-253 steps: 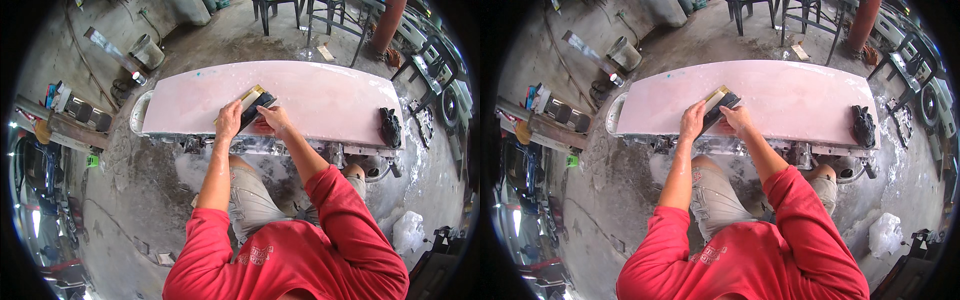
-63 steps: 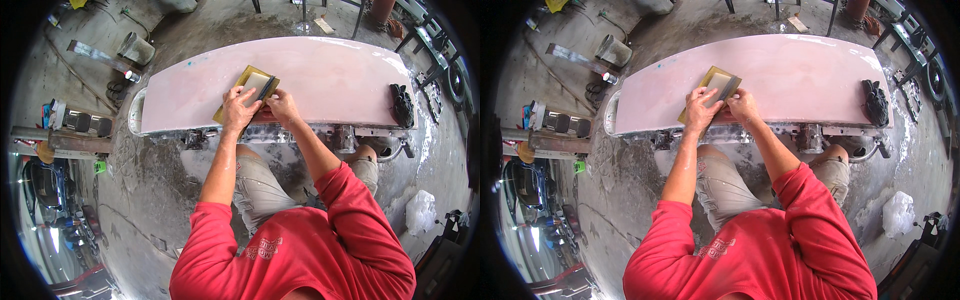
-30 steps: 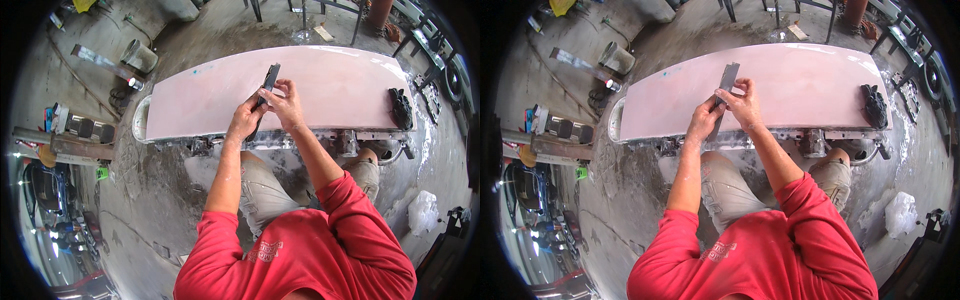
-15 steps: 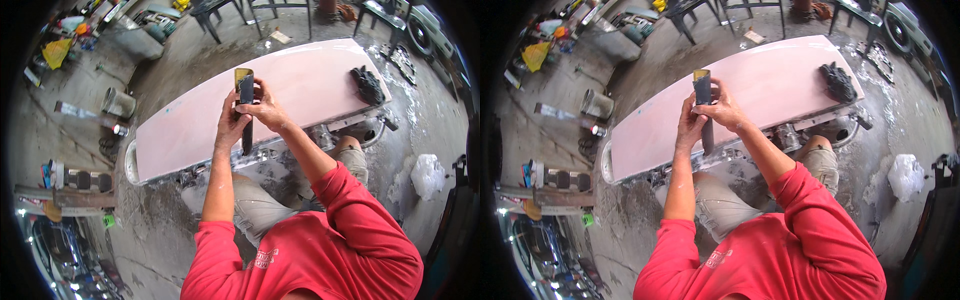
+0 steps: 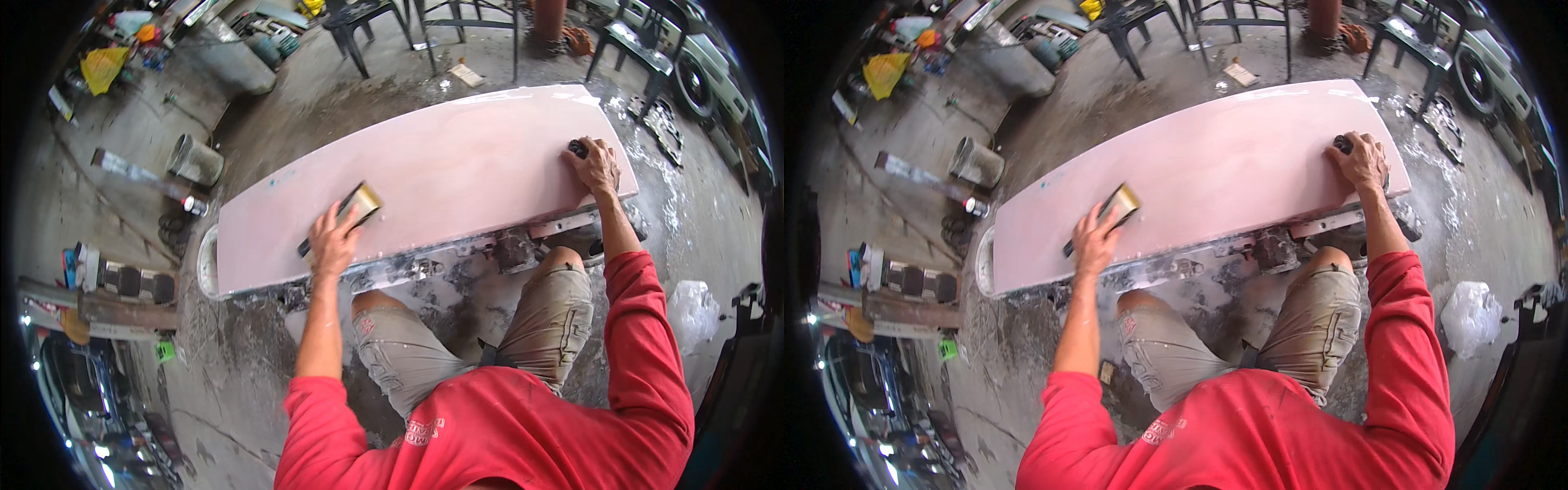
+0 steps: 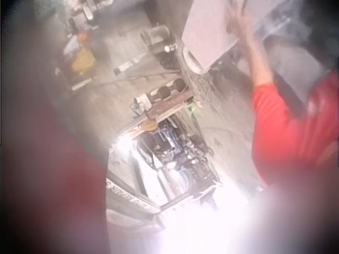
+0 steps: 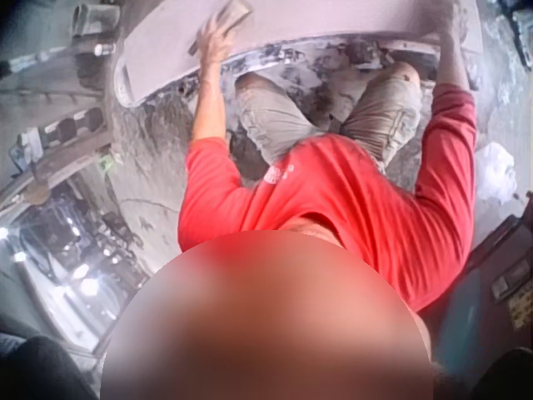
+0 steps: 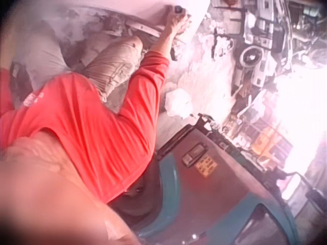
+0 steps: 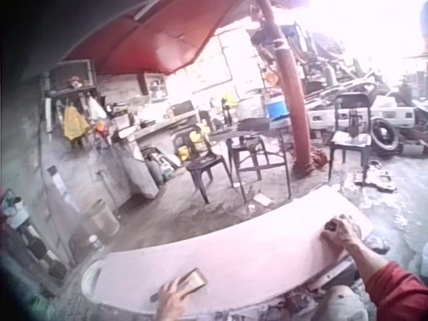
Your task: The person sands a large pink car hood with a sanding block, moving it back and forth across the surface. They occasionally wipe the hood with a cloth to remove dust. The hood remains on a stand throughout the clip.
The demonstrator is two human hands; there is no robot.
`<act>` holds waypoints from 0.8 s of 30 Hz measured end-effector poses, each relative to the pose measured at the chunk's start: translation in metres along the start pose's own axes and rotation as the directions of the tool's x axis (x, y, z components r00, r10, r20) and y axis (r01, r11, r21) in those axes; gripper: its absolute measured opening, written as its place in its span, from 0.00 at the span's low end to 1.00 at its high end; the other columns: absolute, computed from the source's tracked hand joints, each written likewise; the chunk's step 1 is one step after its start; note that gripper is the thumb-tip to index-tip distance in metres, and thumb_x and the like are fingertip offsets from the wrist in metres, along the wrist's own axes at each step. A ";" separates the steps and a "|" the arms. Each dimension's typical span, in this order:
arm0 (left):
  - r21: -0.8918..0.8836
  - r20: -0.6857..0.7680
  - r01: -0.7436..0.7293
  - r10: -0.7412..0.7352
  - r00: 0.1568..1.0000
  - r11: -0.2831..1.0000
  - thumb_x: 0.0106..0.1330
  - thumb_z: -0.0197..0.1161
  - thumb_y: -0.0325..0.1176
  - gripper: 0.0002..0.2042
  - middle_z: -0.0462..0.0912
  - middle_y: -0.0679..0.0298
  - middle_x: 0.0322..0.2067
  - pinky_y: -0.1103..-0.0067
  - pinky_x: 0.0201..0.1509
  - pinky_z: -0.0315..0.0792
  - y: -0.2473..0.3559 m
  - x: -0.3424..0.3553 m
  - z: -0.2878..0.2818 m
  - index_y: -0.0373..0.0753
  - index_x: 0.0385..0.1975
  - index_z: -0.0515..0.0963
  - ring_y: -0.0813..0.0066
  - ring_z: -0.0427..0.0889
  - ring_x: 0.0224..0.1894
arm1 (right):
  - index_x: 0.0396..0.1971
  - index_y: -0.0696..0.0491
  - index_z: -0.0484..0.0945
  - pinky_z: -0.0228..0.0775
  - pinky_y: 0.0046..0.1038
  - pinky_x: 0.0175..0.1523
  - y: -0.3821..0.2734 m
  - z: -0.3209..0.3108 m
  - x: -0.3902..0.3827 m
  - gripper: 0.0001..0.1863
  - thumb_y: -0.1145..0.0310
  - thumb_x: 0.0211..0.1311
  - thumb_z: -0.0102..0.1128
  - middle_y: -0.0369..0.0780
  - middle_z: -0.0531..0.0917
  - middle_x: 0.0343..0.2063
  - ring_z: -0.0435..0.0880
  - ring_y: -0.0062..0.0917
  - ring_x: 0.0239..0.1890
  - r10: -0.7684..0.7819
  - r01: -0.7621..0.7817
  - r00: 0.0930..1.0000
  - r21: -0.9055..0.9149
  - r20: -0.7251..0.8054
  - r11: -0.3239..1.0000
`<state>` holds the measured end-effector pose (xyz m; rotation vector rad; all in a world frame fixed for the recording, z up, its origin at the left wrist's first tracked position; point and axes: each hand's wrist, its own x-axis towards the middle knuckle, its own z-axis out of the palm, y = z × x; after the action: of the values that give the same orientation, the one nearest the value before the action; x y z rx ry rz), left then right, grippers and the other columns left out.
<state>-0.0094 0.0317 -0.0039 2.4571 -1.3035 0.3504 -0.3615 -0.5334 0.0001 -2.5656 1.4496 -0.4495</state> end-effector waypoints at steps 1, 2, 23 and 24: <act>0.065 -0.009 -0.005 0.006 1.000 0.998 0.70 0.74 0.49 0.27 0.76 0.57 0.75 0.50 0.74 0.67 0.016 0.003 0.012 0.64 0.71 0.85 0.47 0.75 0.71 | 0.61 0.37 0.88 0.79 0.56 0.66 -0.024 0.003 -0.001 0.36 0.32 0.58 0.75 0.45 0.85 0.66 0.83 0.51 0.67 -0.010 0.010 0.999 0.004 0.035 1.000; 0.127 -0.070 -0.063 0.072 0.995 0.990 0.71 0.74 0.48 0.27 0.76 0.59 0.75 0.49 0.73 0.67 0.036 0.009 0.024 0.64 0.72 0.84 0.48 0.74 0.71 | 0.56 0.41 0.89 0.82 0.51 0.63 -0.056 0.002 -0.006 0.27 0.40 0.63 0.74 0.46 0.90 0.59 0.88 0.48 0.61 -0.065 0.065 0.998 0.004 -0.003 0.998; -0.231 -0.133 -0.082 0.052 0.990 0.970 0.62 0.82 0.35 0.28 0.84 0.49 0.67 0.57 0.73 0.77 0.004 0.002 0.041 0.61 0.65 0.89 0.44 0.85 0.66 | 0.85 0.61 0.59 0.82 0.39 0.64 0.160 -0.040 -0.005 0.64 0.50 0.53 0.86 0.55 0.88 0.62 0.92 0.41 0.58 0.005 -0.112 0.931 0.273 0.364 0.956; -0.232 -0.219 -0.199 0.148 0.965 0.952 0.61 0.83 0.39 0.27 0.85 0.53 0.66 0.54 0.69 0.76 0.081 0.033 0.071 0.60 0.63 0.91 0.50 0.85 0.65 | 0.85 0.62 0.58 0.82 0.39 0.64 0.156 -0.042 -0.005 0.67 0.49 0.52 0.87 0.55 0.88 0.62 0.92 0.42 0.59 0.065 -0.157 0.925 0.221 0.375 0.963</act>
<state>-0.0548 -0.0639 -0.0421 2.0472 -1.3878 0.4327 -0.5040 -0.6094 -0.0052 -2.2089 1.3037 -0.1152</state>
